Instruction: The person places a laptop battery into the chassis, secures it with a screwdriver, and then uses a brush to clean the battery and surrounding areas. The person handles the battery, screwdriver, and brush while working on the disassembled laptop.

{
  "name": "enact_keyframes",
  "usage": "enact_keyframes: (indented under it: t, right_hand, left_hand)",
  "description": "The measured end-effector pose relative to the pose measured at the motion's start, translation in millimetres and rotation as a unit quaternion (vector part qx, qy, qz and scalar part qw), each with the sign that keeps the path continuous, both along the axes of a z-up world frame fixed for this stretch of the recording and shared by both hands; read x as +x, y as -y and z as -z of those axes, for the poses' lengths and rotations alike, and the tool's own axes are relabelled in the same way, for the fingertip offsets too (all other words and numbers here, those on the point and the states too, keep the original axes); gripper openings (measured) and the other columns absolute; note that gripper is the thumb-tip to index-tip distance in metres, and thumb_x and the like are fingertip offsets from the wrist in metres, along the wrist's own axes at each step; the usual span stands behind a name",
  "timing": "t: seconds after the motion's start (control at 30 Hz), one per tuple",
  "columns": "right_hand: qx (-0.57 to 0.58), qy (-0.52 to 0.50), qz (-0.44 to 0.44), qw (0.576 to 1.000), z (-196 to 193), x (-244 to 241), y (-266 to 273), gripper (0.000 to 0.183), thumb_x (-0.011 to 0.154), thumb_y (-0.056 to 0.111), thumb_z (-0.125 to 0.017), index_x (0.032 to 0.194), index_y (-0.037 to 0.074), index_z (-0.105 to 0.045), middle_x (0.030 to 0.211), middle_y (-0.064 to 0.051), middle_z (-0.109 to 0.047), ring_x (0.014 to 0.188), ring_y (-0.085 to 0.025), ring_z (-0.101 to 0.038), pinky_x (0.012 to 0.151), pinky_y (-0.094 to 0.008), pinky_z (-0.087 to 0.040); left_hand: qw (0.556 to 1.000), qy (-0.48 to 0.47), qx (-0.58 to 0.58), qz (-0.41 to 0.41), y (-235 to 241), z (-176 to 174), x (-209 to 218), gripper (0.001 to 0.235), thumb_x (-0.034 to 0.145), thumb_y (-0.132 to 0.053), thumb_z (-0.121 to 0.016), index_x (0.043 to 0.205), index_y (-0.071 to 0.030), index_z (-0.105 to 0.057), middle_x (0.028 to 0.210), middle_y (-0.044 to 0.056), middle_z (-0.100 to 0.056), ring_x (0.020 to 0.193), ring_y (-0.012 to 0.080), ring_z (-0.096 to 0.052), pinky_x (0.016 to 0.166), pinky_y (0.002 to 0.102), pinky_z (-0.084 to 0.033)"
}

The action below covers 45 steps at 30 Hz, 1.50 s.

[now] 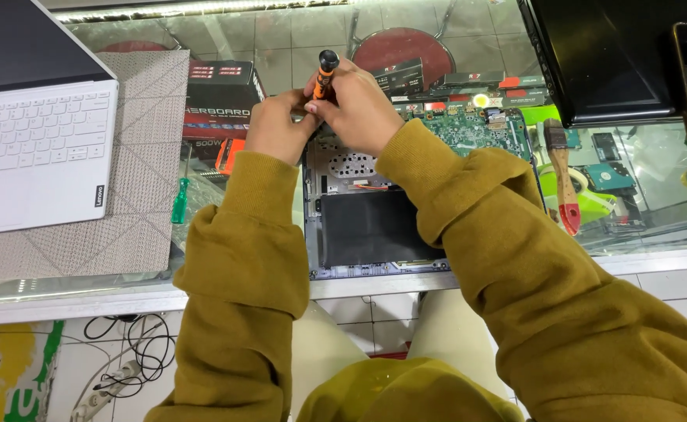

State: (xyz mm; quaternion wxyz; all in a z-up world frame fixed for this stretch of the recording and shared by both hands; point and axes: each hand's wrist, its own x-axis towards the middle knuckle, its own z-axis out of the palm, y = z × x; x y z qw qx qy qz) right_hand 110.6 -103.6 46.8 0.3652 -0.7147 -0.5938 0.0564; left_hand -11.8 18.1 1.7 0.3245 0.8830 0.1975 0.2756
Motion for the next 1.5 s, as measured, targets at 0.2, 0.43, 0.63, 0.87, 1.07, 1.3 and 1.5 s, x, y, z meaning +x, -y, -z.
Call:
enact_keyframes:
  t: [0.2, 0.43, 0.63, 0.87, 1.07, 1.3, 1.5]
  right_hand:
    - [0.05, -0.064, 0.044, 0.996, -3, -11, 11, 0.092, 0.106, 0.027, -0.077, 0.165, 0.018, -0.007, 0.078, -0.002, -0.068, 0.075, -0.016, -0.067, 0.075, -0.032, -0.057]
    - [0.212, 0.06, -0.003, 0.975, -7, -4, 10, 0.031, 0.11, 0.007, -0.058, 0.141, 0.009, -0.052, 0.094, -0.006, -0.066, 0.077, -0.023, -0.059, 0.07, -0.039, -0.052]
    - [0.21, 0.092, -0.057, 0.972, -1, -4, 12, 0.053, 0.11, -0.005, -0.06, 0.156, 0.017, -0.044, 0.107, -0.006, -0.045, 0.093, -0.022, -0.05, 0.085, -0.036, -0.053]
    - [0.246, 0.143, -0.031, 0.958, -2, -12, 10, 0.032, 0.109, 0.011, -0.061, 0.14, 0.007, -0.054, 0.12, -0.012, -0.065, 0.088, -0.024, -0.067, 0.08, -0.039, -0.059]
    - [0.267, 0.091, -0.031, 0.959, -9, -7, 15, 0.029, 0.11, 0.003, -0.047, 0.138, 0.008, -0.056, 0.114, -0.012, -0.064, 0.096, -0.026, -0.066, 0.087, -0.039, -0.057]
    - [0.259, 0.064, -0.004, 0.964, -5, -17, 16, 0.033, 0.11, 0.005, -0.056, 0.141, 0.009, -0.046, 0.132, -0.013, -0.062, 0.081, -0.022, -0.061, 0.079, -0.039, -0.057]
    - [0.301, 0.093, -0.017, 0.949, -15, -17, 16, 0.018, 0.105, 0.011, -0.066, 0.111, 0.001, -0.053, 0.111, -0.014, -0.049, 0.078, -0.024, -0.06, 0.074, -0.036, -0.055]
  left_hand:
    - [0.998, 0.007, -0.028, -0.047, 2, -1, 3, 0.015, 0.086, -0.015, -0.077, 0.081, -0.008, -0.065, 0.082, 0.012, -0.076, 0.073, 0.0239, -0.068, 0.063, 0.036, -0.049]
    - [0.996, -0.017, -0.017, -0.085, 14, -9, 7, 0.024, 0.083, -0.016, -0.084, 0.087, -0.006, -0.062, 0.083, 0.009, -0.074, 0.076, 0.0261, -0.07, 0.068, 0.039, -0.054]
    - [0.996, 0.01, -0.088, -0.006, 18, -21, -2, 0.026, 0.092, -0.025, -0.066, 0.11, -0.008, -0.077, 0.103, 0.01, -0.081, 0.096, 0.022, -0.072, 0.089, 0.037, -0.053]
    - [0.993, 0.095, 0.025, -0.068, 15, -12, 3, 0.017, 0.084, -0.005, -0.074, 0.084, -0.008, -0.058, 0.077, 0.007, -0.068, 0.071, 0.0194, -0.063, 0.065, 0.034, -0.05]
    - [0.997, 0.078, -0.01, -0.012, 20, -24, -4, 0.027, 0.095, -0.022, -0.068, 0.114, -0.004, -0.073, 0.111, 0.01, -0.078, 0.104, 0.0266, -0.073, 0.088, 0.038, -0.054]
    - [0.991, 0.111, 0.051, -0.059, 17, -12, 3, 0.032, 0.086, -0.015, -0.082, 0.115, -0.01, -0.07, 0.1, 0.006, -0.066, 0.073, 0.0144, -0.062, 0.076, 0.033, -0.053]
    - [0.993, 0.093, 0.05, -0.053, 14, -13, 0, 0.013, 0.086, -0.014, -0.08, 0.093, -0.005, -0.071, 0.089, 0.007, -0.077, 0.081, 0.0243, -0.073, 0.072, 0.038, -0.054]
